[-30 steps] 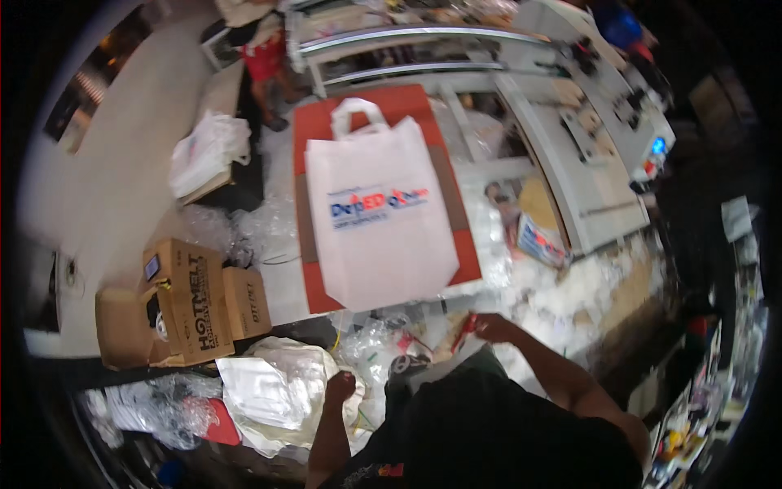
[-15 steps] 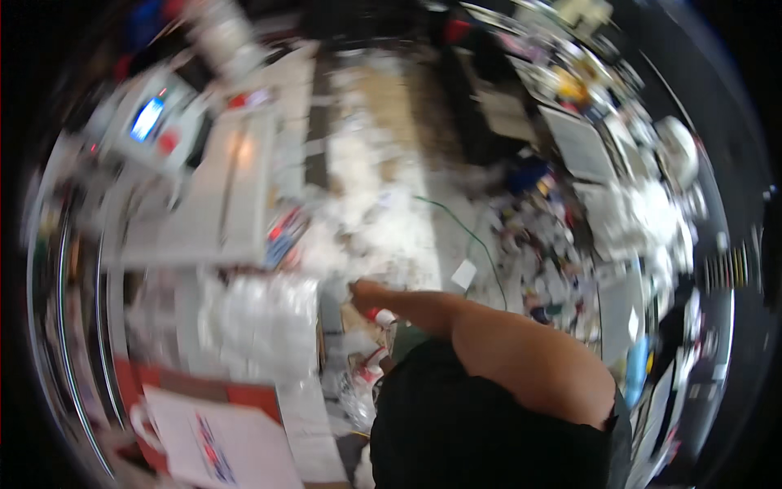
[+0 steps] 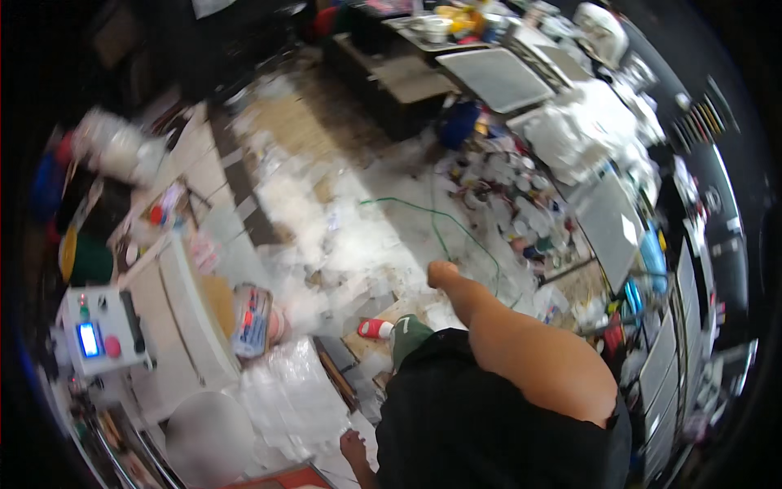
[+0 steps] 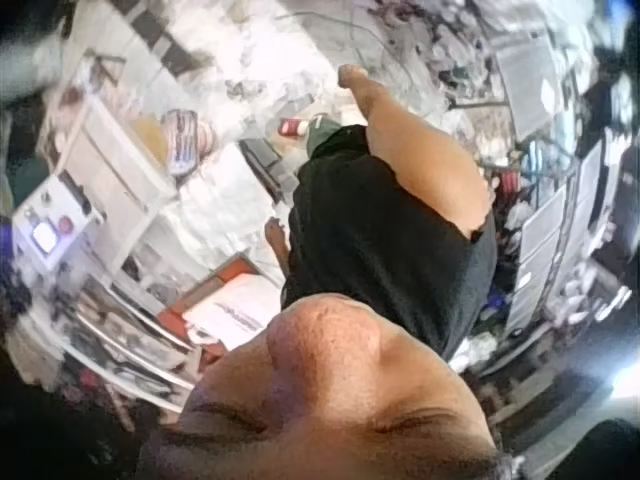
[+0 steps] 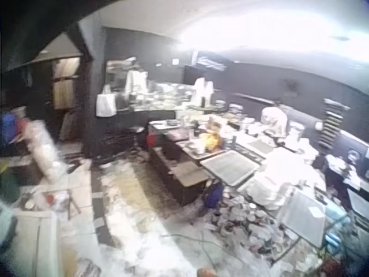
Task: The person heat presses designs onto tote bags by positioning each bag on the heat press machine, placing a transfer sheet on top, operating the press, peeling off the backing film, and stacking the finished bags.
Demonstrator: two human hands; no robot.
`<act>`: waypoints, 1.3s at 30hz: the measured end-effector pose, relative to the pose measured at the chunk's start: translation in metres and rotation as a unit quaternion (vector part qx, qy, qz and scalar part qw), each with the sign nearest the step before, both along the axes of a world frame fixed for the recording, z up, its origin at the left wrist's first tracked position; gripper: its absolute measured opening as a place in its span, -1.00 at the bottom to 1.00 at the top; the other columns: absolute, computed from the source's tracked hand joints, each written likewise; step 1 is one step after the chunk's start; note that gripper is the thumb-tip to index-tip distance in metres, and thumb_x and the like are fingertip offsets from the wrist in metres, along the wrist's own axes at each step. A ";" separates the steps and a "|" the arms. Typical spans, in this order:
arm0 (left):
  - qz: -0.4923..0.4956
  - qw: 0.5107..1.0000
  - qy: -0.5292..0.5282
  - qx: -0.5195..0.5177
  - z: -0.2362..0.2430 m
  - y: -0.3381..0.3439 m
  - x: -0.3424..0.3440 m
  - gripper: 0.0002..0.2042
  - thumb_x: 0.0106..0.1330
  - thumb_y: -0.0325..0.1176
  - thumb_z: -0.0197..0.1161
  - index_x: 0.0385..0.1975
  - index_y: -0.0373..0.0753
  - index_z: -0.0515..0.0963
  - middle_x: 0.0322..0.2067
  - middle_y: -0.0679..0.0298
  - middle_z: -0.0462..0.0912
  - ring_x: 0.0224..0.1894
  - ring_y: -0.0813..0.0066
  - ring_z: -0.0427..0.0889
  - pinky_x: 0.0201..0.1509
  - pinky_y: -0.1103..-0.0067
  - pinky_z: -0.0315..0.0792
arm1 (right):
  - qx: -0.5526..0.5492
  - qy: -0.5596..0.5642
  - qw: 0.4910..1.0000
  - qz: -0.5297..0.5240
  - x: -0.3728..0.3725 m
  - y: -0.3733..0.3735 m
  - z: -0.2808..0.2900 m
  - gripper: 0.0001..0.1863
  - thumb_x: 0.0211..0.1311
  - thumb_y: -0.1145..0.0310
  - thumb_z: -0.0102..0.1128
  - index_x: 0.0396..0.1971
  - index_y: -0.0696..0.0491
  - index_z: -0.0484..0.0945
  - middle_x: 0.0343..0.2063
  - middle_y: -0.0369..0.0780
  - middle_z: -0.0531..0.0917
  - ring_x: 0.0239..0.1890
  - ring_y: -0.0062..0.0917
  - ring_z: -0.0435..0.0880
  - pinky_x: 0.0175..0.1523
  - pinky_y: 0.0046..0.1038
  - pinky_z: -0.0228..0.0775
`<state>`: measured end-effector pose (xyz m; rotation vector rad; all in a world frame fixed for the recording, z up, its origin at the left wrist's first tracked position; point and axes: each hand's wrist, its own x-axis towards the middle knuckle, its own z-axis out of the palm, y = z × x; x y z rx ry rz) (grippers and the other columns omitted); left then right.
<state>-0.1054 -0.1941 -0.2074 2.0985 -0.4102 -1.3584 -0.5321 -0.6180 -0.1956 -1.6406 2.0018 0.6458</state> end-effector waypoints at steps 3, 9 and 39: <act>-0.033 0.996 -0.083 -0.006 -0.018 0.030 -0.013 -0.76 0.29 -0.32 0.21 -0.20 -0.39 0.57 -0.32 0.08 0.65 -0.35 0.32 0.65 -0.21 0.43 0.56 | 0.097 -0.028 0.992 0.072 0.054 -0.019 -0.006 -0.65 0.12 0.30 0.18 -0.11 0.13 0.65 -0.02 -0.01 0.66 0.04 -0.18 0.66 0.05 -0.19 0.55; 0.092 0.987 -0.114 0.065 0.017 0.027 -0.131 -0.68 0.29 -0.18 0.21 -0.04 -0.20 0.58 -0.19 0.04 0.70 -0.12 0.12 0.70 -0.03 0.36 0.55 | -0.009 -0.274 0.891 0.362 0.233 0.007 -0.099 -0.61 0.07 0.14 0.30 -0.24 0.15 0.59 -0.20 0.04 0.67 -0.09 -0.06 0.65 0.03 -0.11 0.51; 0.497 0.848 0.145 -0.116 0.135 -0.051 -0.089 -0.40 0.36 0.05 0.13 0.12 -0.43 0.45 -0.01 -0.08 0.61 0.05 0.13 0.59 0.16 0.35 0.42 | 0.252 -0.423 0.789 0.366 0.376 0.039 0.193 -0.57 0.24 0.44 0.19 0.10 0.17 0.38 -0.34 -0.31 0.58 -0.30 -0.66 0.51 -0.22 -0.57 0.38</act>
